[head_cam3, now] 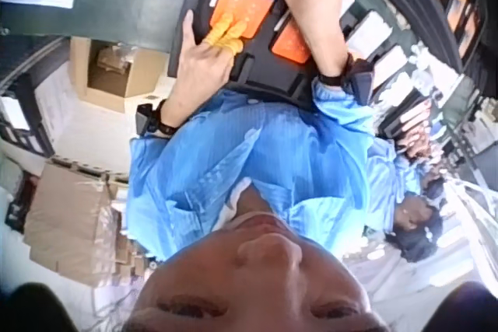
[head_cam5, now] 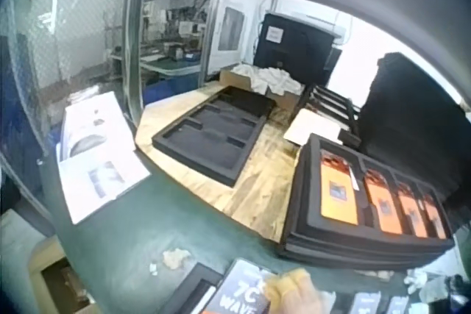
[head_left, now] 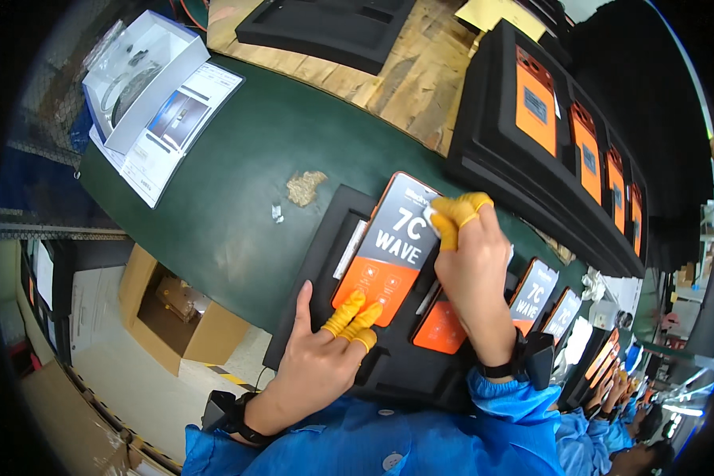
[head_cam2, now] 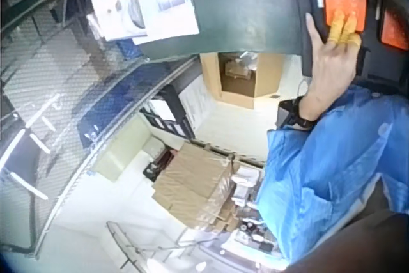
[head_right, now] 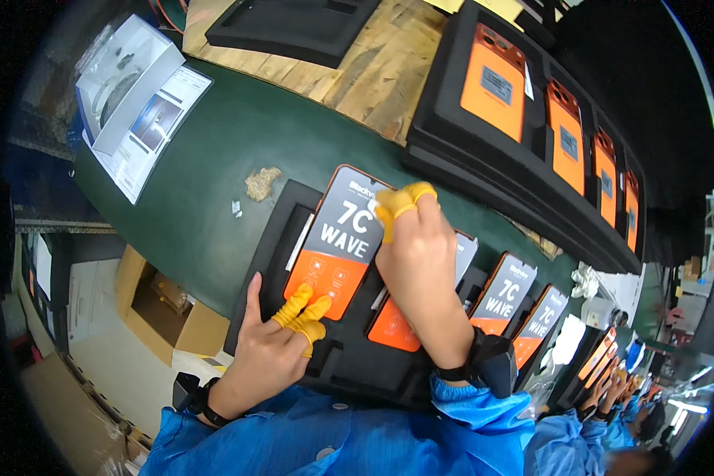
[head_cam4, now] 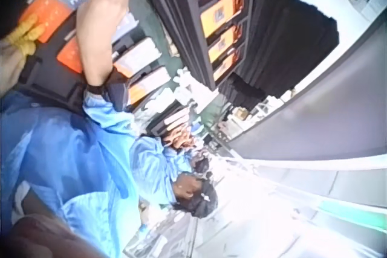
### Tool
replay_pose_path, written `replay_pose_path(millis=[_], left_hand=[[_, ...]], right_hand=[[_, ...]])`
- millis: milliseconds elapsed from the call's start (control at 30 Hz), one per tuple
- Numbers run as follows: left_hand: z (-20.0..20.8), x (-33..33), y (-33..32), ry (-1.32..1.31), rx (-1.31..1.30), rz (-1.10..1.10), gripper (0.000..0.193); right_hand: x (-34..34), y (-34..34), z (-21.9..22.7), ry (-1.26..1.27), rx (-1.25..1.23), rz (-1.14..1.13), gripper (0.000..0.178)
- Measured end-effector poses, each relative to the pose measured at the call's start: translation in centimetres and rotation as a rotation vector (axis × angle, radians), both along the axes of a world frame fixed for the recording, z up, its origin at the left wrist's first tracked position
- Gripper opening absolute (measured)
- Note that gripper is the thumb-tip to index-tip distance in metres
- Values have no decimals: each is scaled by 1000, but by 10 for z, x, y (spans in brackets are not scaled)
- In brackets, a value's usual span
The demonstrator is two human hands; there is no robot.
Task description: Cleaning and inspecting smartphones on a factory assembly line.
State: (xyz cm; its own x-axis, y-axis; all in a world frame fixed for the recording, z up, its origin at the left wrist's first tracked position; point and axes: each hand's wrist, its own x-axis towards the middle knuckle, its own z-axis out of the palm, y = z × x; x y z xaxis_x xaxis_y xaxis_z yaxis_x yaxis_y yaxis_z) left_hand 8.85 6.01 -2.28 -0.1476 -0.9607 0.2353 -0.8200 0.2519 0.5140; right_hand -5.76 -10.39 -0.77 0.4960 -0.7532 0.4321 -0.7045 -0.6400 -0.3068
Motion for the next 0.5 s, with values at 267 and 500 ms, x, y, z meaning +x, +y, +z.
replay_pose_path(millis=[267,500], left_hand=[[-1,6,1,65,143,-9,6],[-1,3,-2,45,60,2,8]], right_hand=[[24,-25,11,2,-19,128,24],[48,-35,12,54,17,125,26]])
